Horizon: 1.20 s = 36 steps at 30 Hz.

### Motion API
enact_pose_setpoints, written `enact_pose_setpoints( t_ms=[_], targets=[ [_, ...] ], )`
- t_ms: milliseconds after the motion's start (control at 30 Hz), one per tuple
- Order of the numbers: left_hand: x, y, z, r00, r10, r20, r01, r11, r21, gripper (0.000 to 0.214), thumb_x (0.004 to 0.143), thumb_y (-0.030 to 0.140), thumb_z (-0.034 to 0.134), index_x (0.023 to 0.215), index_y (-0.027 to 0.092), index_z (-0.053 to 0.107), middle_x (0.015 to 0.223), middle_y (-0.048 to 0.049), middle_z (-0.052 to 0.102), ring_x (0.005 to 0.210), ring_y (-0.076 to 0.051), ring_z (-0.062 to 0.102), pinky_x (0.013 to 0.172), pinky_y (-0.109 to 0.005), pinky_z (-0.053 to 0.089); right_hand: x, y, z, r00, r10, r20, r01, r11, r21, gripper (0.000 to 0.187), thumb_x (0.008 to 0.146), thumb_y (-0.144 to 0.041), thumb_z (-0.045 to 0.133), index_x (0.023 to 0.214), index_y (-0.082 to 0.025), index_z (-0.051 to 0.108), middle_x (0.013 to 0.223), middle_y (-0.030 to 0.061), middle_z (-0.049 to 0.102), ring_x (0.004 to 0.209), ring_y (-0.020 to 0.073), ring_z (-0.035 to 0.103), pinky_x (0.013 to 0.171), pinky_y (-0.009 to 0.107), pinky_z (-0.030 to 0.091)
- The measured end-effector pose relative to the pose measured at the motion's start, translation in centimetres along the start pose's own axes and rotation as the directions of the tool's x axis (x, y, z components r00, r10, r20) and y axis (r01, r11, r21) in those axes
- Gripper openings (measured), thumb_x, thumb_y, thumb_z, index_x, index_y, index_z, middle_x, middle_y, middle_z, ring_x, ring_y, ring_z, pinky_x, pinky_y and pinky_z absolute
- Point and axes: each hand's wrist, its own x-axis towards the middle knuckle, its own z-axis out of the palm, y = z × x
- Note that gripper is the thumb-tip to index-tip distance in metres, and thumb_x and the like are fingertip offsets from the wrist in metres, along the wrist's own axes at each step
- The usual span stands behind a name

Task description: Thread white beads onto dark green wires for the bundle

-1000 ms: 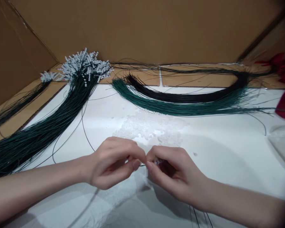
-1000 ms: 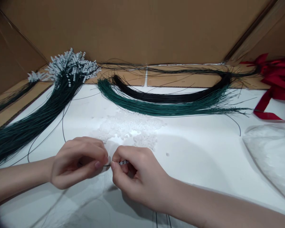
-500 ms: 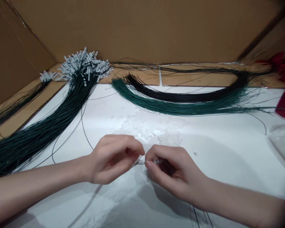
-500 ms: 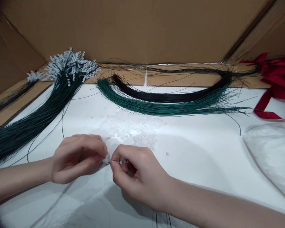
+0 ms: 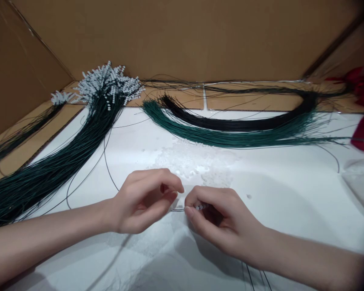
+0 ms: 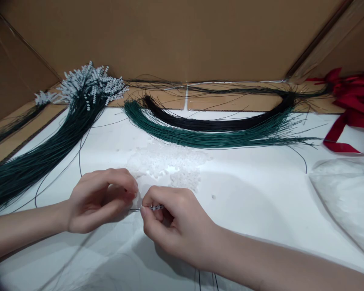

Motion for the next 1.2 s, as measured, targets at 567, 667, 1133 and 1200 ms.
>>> enact_pose_setpoints(
  t_ms=[567, 667, 1133, 1200],
  targets=[
    [0.56, -0.14, -0.27, 0.997, 0.055, 0.048, -0.060, 0.992, 0.108, 0.018, 0.084, 0.003, 0.053, 0.097, 0.015, 0.058, 0.081, -0.0047, 0.060, 0.073, -0.012, 0.054, 0.065, -0.025, 0.044, 0.14, -0.13, 0.03, 1.000, -0.011, -0.004, 0.010, 1.000, -0.019, 0.015, 0.089, -0.015, 0.052, 0.074, -0.017, 0.052, 0.059, -0.0067, 0.044, 0.052, 0.0037, 0.038, 0.051, 0.015, 0.032],
    [0.71, -0.27, -0.23, 0.996, 0.056, 0.068, -0.064, 0.990, 0.124, 0.016, 0.084, 0.003, 0.052, 0.093, 0.014, 0.059, 0.081, -0.0051, 0.060, 0.075, -0.013, 0.053, 0.066, -0.026, 0.043, 0.15, -0.28, 0.04, 1.000, -0.010, -0.004, 0.010, 1.000, -0.023, 0.015, 0.089, -0.014, 0.052, 0.074, -0.017, 0.051, 0.059, -0.0069, 0.043, 0.052, 0.0036, 0.037, 0.051, 0.015, 0.032],
    [0.68, -0.25, -0.02, 1.000, 0.004, -0.010, -0.002, 0.972, 0.236, 0.014, 0.088, 0.008, 0.051, 0.095, 0.016, 0.060, 0.086, -0.0056, 0.062, 0.080, -0.015, 0.055, 0.071, -0.028, 0.045, -0.02, -0.20, -0.02, 0.999, 0.019, 0.032, -0.019, 1.000, -0.017, 0.016, 0.090, -0.016, 0.051, 0.074, -0.017, 0.051, 0.060, -0.0057, 0.043, 0.052, 0.0049, 0.037, 0.050, 0.017, 0.032],
    [0.66, -0.45, 0.10, 0.999, 0.009, -0.041, 0.003, 0.959, 0.282, 0.013, 0.088, 0.009, 0.052, 0.095, 0.017, 0.060, 0.091, -0.0066, 0.063, 0.088, -0.018, 0.056, 0.079, -0.032, 0.046, -0.01, -0.25, -0.05, 0.999, 0.024, 0.034, -0.024, 1.000, -0.015, 0.016, 0.091, -0.017, 0.050, 0.075, -0.017, 0.051, 0.060, -0.0056, 0.044, 0.052, 0.0051, 0.037, 0.050, 0.017, 0.032]
  ],
)
